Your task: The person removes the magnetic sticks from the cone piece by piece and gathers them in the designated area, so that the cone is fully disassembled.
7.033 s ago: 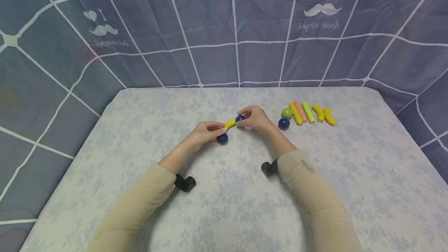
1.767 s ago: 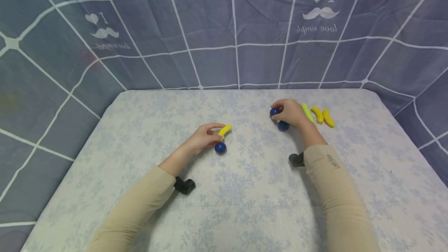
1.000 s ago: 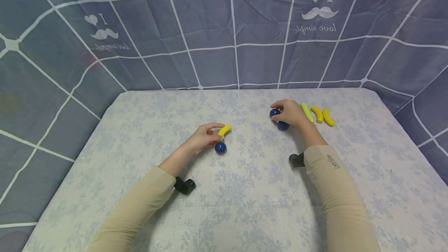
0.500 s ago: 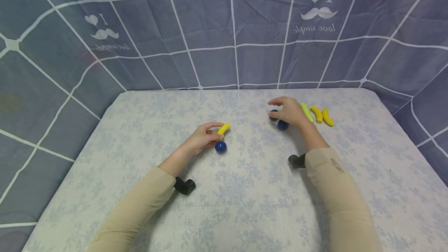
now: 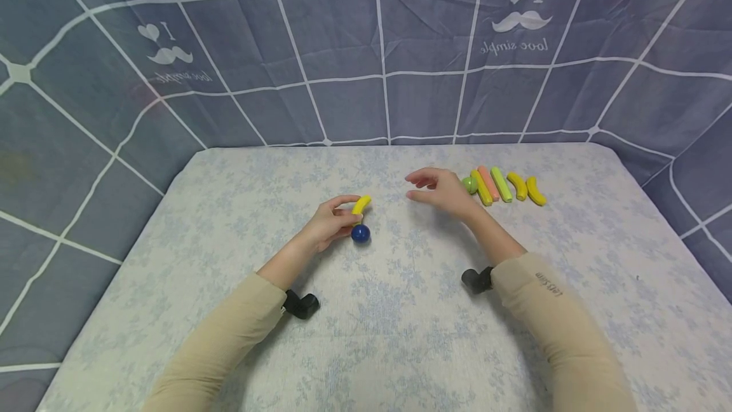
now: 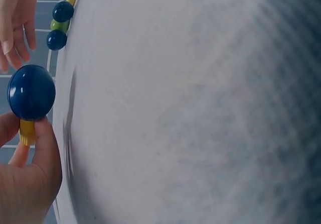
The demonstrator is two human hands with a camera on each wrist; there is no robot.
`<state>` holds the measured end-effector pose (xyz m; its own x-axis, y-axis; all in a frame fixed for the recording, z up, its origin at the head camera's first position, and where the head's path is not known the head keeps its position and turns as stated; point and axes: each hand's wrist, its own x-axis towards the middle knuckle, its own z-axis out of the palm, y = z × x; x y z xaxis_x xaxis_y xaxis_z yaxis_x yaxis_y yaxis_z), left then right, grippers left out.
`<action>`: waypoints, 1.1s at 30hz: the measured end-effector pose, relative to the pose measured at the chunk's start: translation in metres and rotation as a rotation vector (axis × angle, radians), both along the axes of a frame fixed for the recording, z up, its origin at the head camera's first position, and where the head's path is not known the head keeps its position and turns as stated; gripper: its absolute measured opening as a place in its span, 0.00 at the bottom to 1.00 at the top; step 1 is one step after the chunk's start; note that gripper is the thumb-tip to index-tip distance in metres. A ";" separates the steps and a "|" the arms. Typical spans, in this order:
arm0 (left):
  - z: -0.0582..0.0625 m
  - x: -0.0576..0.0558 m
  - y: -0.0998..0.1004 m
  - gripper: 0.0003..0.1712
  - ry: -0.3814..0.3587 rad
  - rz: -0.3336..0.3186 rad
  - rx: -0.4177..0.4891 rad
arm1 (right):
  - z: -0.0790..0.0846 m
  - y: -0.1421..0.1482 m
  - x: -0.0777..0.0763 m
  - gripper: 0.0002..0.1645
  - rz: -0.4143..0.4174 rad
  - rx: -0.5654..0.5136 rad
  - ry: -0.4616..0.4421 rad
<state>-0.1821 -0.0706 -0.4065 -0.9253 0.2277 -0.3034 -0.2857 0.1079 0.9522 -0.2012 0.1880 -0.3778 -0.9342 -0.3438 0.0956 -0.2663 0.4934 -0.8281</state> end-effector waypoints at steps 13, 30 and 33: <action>0.004 0.003 0.007 0.26 -0.005 0.143 0.069 | -0.012 -0.057 0.029 0.25 0.039 -0.211 -0.238; 0.015 0.016 0.014 0.24 -0.039 0.158 0.163 | -0.009 -0.076 0.033 0.25 -0.056 -0.444 -0.400; 0.016 0.017 0.015 0.23 -0.038 0.141 0.165 | -0.006 -0.077 0.031 0.26 -0.106 -0.528 -0.473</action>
